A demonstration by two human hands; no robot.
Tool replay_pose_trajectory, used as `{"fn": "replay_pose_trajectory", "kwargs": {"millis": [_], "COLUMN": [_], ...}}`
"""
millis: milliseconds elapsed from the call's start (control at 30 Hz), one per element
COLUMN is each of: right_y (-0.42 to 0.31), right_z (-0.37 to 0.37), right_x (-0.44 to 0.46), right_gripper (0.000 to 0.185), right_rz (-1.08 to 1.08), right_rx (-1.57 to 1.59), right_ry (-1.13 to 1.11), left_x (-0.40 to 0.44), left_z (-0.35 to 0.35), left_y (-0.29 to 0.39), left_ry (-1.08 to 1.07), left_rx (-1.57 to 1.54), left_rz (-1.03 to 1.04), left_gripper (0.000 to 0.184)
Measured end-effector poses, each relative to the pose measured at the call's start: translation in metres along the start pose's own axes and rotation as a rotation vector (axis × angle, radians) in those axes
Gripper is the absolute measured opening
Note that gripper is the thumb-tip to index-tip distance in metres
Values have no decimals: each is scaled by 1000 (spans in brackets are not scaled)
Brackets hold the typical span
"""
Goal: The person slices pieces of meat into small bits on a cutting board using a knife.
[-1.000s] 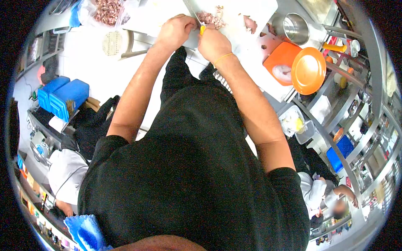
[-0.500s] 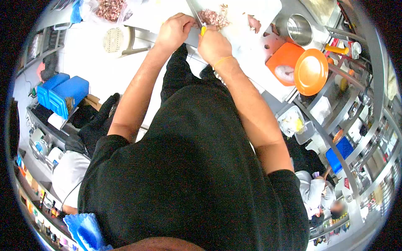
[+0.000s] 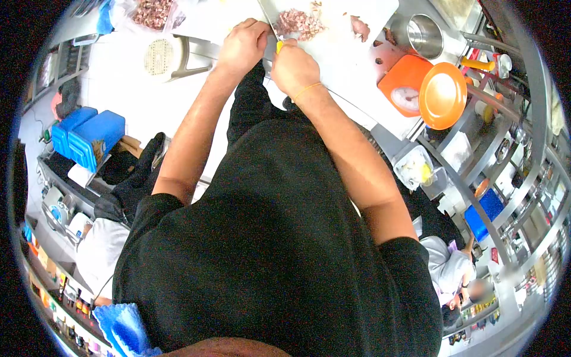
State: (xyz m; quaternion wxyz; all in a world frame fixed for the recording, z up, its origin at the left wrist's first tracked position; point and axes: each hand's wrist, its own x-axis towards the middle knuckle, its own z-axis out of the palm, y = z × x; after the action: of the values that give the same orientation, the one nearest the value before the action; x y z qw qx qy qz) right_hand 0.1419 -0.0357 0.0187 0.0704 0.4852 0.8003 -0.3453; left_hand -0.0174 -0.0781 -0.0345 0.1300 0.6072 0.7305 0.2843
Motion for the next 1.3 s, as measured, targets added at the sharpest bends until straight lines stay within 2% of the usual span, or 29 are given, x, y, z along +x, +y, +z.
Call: {"fn": "replay_pose_trajectory", "kwargs": {"millis": [133, 233, 400, 533, 633, 800, 933, 967, 1067, 1100, 1233, 1267, 1300], "right_y": [5, 13, 70, 102, 98, 96, 115, 129, 129, 134, 111, 102, 101], "right_z": [-12, -42, -68, -52, -27, -31, -43, -35, -33, -20, 4, 1, 17], "right_x": [16, -7, -39, -39, -38, -57, -93, -100, -116, -117, -107, -103, -98], "right_gripper": [41, 43, 38, 39, 38, 39, 45, 49, 49, 50, 53, 53, 52], "right_rz": [-51, -40, 175, 191, 96, 57, 165, 137, 350, 327, 307, 296, 209], "right_rx": [15, -31, -205, -302, -290, -181, -12, 34, 526, 594, 664, 574, 528], "right_ry": [7, 12, 186, 216, 160, 217, 213, 264, 39, 33, 23, -50, 1], "left_x": [-1, -5, -6, 1, 6, 23, 41, 44, 44, 40, 34, 34, 34], "left_z": [-2, -5, 10, 22, 30, 40, 54, 58, 68, 69, 69, 66, 65], "left_y": [4, 6, 8, 21, 23, 27, 36, 39, 47, 54, 73, 78, 80], "left_ry": [0, 13, 95, 211, 270, 417, 269, 221, 150, 146, 153, 153, 177], "left_rx": [-48, -114, -189, -268, -268, -201, -163, -157, -114, -102, -31, -5, -18], "left_rz": [-16, -56, -93, -120, -153, -10, 86, 129, 207, 200, 139, 118, 131], "left_gripper": [15, 14, 9, 9, 10, 30, 44, 46, 56, 58, 63, 63, 59]}}
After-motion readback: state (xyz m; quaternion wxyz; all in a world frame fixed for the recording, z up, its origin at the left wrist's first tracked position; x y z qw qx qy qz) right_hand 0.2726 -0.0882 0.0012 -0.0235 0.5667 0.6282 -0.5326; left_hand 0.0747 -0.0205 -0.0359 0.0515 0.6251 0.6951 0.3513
